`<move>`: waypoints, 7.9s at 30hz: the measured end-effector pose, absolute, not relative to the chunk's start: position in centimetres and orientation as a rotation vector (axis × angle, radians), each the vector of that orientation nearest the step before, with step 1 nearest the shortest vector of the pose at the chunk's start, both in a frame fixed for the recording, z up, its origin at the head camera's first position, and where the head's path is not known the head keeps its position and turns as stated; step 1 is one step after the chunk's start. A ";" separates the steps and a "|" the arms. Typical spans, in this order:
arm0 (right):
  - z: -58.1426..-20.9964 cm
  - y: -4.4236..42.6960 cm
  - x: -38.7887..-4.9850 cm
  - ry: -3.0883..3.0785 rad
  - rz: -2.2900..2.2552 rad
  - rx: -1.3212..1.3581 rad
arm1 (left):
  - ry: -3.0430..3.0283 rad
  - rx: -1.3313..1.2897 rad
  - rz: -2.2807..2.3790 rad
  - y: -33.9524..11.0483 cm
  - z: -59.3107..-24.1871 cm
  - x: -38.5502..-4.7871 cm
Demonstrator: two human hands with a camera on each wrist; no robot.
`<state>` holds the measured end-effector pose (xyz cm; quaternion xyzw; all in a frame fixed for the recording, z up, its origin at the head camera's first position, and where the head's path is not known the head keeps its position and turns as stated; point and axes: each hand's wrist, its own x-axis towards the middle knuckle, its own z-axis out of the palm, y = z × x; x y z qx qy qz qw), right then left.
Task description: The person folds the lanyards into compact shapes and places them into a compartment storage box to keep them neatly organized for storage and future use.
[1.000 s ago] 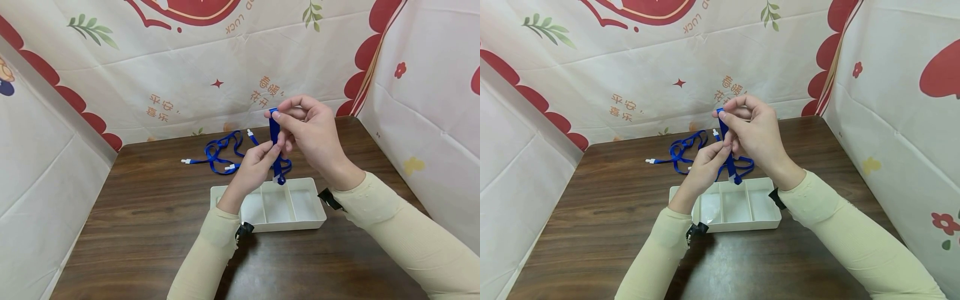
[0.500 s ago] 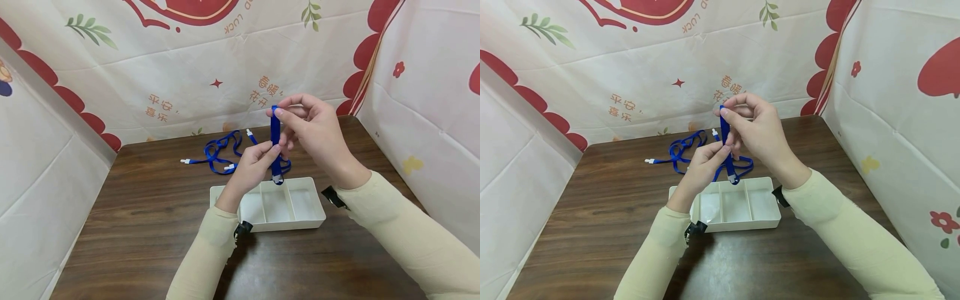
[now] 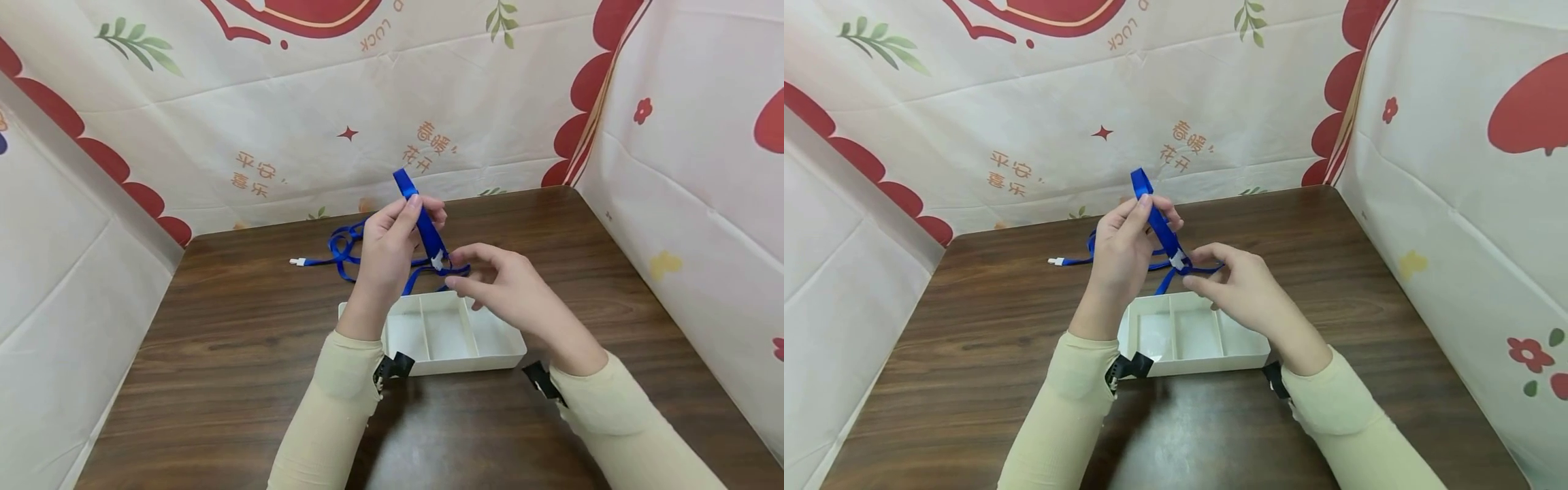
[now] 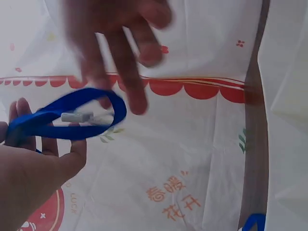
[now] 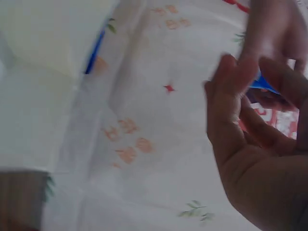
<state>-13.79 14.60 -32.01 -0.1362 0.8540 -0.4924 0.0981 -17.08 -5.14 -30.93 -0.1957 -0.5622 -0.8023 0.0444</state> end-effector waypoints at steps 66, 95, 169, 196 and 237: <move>-35.2 14.6 -11.4 2.507 -2.021 -0.766 | -0.948 -0.366 -3.007 -5.6 -30.2 -13.5; -36.4 12.4 -12.1 3.422 -2.035 -0.399 | -1.353 -0.186 -2.717 -3.2 -31.4 -13.7; -37.1 13.8 -11.6 2.508 -2.068 -0.954 | -1.217 -0.128 -2.680 -5.2 -31.0 -14.6; -38.5 12.0 -13.1 3.181 -1.650 -1.247 | -1.154 -0.146 -2.827 -5.2 -30.6 -14.1; -36.7 12.6 -12.1 2.432 -2.489 -0.430 | -1.264 -0.140 -2.720 -4.6 -30.8 -14.6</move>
